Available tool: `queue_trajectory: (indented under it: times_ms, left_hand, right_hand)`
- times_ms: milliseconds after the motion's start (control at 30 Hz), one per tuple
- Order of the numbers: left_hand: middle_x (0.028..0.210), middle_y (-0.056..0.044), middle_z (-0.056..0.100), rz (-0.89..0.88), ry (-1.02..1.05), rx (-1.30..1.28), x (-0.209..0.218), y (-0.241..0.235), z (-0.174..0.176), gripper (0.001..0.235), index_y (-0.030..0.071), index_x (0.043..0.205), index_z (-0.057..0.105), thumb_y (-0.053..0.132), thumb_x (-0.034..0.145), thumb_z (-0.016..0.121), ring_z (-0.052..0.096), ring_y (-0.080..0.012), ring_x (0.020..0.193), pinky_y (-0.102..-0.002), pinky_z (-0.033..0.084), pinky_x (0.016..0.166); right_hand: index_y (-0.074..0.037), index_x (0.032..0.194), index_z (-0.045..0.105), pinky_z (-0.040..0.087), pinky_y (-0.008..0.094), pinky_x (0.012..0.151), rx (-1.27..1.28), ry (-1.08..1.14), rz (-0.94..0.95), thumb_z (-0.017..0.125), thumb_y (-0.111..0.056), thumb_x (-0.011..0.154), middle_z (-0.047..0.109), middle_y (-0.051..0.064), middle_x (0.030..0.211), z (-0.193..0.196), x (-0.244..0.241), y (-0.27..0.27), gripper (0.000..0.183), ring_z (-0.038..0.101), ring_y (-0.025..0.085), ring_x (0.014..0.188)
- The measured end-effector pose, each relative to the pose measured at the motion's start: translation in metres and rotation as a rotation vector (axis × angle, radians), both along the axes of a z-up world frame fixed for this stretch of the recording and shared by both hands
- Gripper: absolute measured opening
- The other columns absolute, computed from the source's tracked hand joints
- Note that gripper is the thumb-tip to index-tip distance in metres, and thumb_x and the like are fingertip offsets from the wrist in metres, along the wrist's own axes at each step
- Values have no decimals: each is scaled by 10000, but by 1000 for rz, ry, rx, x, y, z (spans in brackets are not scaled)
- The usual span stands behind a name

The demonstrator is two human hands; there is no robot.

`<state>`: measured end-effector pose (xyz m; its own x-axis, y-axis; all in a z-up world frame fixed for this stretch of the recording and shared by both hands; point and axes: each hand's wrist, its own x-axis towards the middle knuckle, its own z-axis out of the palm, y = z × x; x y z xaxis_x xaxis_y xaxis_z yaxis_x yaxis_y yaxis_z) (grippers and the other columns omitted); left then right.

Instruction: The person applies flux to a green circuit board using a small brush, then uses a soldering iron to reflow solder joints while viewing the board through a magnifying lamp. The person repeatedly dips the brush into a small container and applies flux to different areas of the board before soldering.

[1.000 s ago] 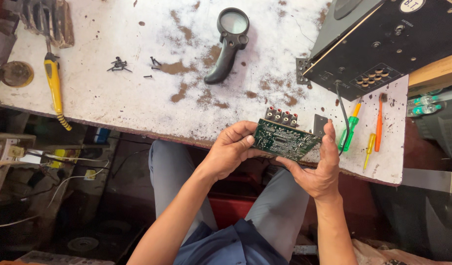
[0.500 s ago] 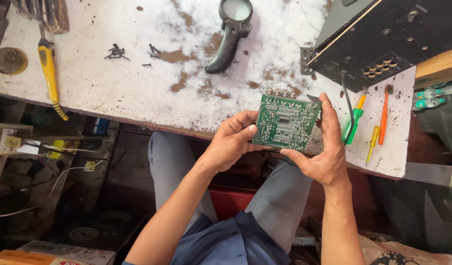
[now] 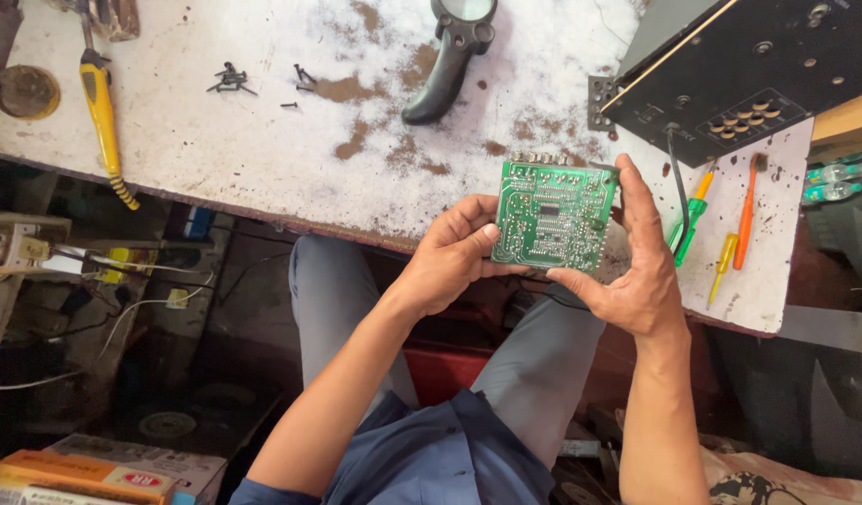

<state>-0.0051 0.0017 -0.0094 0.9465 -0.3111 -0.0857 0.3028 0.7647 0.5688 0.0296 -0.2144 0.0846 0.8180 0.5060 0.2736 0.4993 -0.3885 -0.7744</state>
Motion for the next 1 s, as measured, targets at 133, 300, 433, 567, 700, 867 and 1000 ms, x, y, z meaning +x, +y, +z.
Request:
queue_trajectory:
  times_ms: [133, 300, 433, 567, 700, 867, 1000]
  left_hand:
    - [1303, -105, 612, 12, 6, 25, -1, -1, 1, 270, -7, 1345, 496, 88, 1093, 478, 655, -216, 1156, -485, 595, 1010]
    - [1305, -98, 608, 24, 18, 71, -2, -2, 1, 261, -4, 1329, 501, 93, 1090, 456, 656, -213, 1154, -478, 603, 994]
    - [1282, -104, 617, 39, 0, 52, -2, -5, -2, 252, -10, 1331, 505, 87, 1103, 460, 656, -215, 1149, -477, 604, 1000]
    - [1266, -106, 630, 50, -4, 60, -1, -5, -4, 249, -9, 1327, 509, 90, 1103, 464, 661, -220, 1141, -476, 608, 998]
    - [1268, -109, 635, 56, 3, 54, -2, -7, -7, 253, -9, 1328, 511, 89, 1100, 463, 666, -223, 1137, -472, 606, 995]
    - [1234, -125, 652, 68, 10, 69, -1, -8, -6, 269, -15, 1341, 509, 92, 1099, 459, 683, -232, 1107, -473, 610, 983]
    - [1219, -132, 657, 85, 11, 76, -2, -10, -6, 289, -33, 1348, 508, 106, 1097, 467, 692, -232, 1090, -467, 619, 972]
  right_hand:
    - [-11, 1640, 236, 418, 426, 1266, -34, -63, 6, 925, -96, 719, 299, 191, 1717, 1, 1, -2, 1154, 444, 303, 1536]
    - [-28, 1650, 243, 440, 416, 1266, -14, -28, 6, 930, -111, 735, 315, 182, 1726, 2, -1, -2, 1148, 477, 290, 1530]
    - [-24, 1650, 250, 423, 420, 1271, -39, -38, -3, 928, -95, 722, 342, 181, 1711, 5, -2, -2, 1151, 458, 303, 1542]
    - [-17, 1642, 267, 415, 422, 1261, -67, -52, -22, 928, -83, 708, 373, 200, 1685, 10, -4, 0, 1146, 454, 312, 1534]
    - [-17, 1643, 273, 425, 418, 1247, -56, -42, -16, 922, -79, 721, 397, 216, 1671, 12, -5, 1, 1129, 469, 311, 1521]
    - [-18, 1650, 269, 453, 405, 1231, -11, -8, 7, 916, -89, 749, 431, 203, 1659, 10, -5, -1, 1112, 512, 294, 1487]
    - [-19, 1652, 269, 448, 412, 1247, 2, -41, 23, 921, -85, 760, 436, 220, 1654, 3, -4, -5, 1107, 503, 304, 1502]
